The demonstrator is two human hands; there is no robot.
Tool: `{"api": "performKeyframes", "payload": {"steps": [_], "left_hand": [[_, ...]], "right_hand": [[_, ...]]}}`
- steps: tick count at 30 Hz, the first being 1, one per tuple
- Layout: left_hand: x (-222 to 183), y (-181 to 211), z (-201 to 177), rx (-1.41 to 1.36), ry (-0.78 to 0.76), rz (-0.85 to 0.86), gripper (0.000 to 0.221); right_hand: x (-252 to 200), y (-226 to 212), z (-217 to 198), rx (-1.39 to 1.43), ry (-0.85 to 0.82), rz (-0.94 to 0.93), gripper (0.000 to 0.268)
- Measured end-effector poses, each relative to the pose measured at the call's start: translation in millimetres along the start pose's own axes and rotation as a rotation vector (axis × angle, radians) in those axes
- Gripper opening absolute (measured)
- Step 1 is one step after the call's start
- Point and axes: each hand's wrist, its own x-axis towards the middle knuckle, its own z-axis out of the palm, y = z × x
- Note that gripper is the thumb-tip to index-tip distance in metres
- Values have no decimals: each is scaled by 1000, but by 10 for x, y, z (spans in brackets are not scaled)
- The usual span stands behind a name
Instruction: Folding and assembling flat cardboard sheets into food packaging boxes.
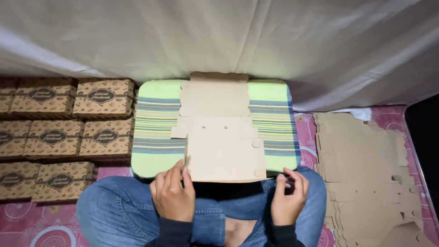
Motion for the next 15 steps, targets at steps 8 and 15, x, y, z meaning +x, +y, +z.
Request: {"api": "performKeyframes", "payload": {"steps": [8, 15], "left_hand": [[-159, 713, 68, -299, -67, 474, 34], [-238, 661, 482, -267, -154, 456, 24]], "right_hand": [[-7, 621, 231, 404, -268, 347, 34], [-53, 769, 286, 530, -346, 463, 45]]}}
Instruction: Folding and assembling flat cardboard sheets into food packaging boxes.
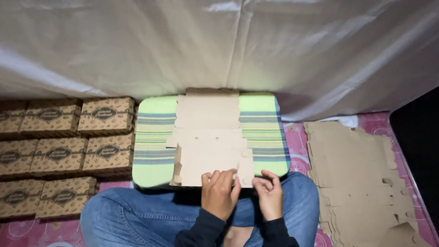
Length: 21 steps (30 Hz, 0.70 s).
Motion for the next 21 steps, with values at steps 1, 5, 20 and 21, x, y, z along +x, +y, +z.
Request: {"api": "performKeyframes", "payload": {"steps": [1, 5, 20, 21], "left_hand": [[33, 8, -24, -2, 8, 7, 24], [5, -22, -121, 48, 76, -46, 21], [-201, -182, -179, -87, -17, -150, 35], [-217, -185, -165, -79, -1, -139, 34]], "right_hand": [[10, -55, 36, 1, -1, -11, 45], [-35, -186, 187, -43, -54, 70, 51], [-87, -435, 587, 200, -179, 136, 50], [-118, -456, 600, 209, -174, 126, 51]]}}
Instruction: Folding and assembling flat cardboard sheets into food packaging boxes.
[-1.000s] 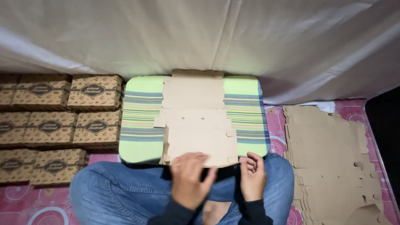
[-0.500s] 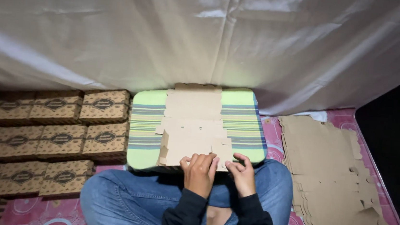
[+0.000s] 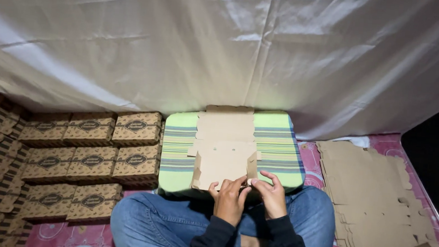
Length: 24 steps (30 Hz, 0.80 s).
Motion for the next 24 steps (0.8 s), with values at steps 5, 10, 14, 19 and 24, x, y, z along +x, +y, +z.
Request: {"api": "performKeyframes", "payload": {"steps": [5, 10, 14, 19, 24], "left_hand": [[-23, 16, -9, -6, 20, 27, 32], [-42, 47, -5, 5, 21, 21, 31], [-34, 68, 17, 31, 11, 18, 30], [-75, 66, 55, 48, 19, 38, 29], [-46, 90, 47, 28, -8, 21, 30]], "right_hand": [[-7, 68, 5, 9, 28, -15, 50], [-39, 156, 14, 24, 59, -12, 47], [-23, 198, 17, 6, 90, -62, 44], [-72, 254, 26, 33, 120, -71, 42], [-15, 399, -71, 14, 167, -103, 15]]}}
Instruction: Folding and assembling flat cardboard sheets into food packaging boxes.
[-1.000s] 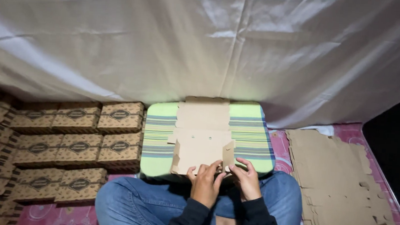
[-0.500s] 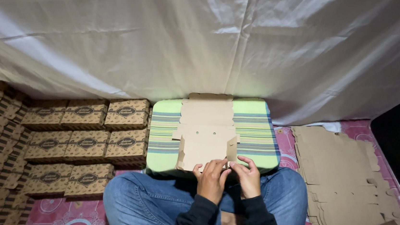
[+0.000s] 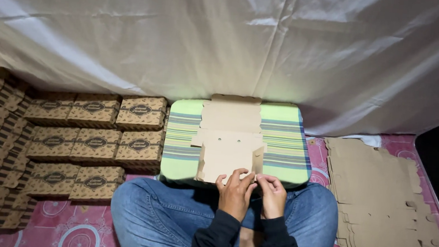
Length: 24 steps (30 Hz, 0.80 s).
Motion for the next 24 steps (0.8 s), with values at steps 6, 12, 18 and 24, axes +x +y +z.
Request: {"api": "performKeyframes", "payload": {"steps": [6, 12, 18, 24], "left_hand": [[-32, 16, 31, -13, -25, -8, 30], [1, 79, 65, 2, -52, 30, 32], [77, 1, -81, -49, -46, 70, 39], [407, -834, -540, 167, 49, -343, 78]], "right_hand": [[-79, -35, 1, 139, 23, 118, 13], [-138, 22, 60, -21, 31, -57, 16], [-164, -425, 164, -630, 71, -501, 16], [510, -473, 6, -555, -75, -315, 53]]}}
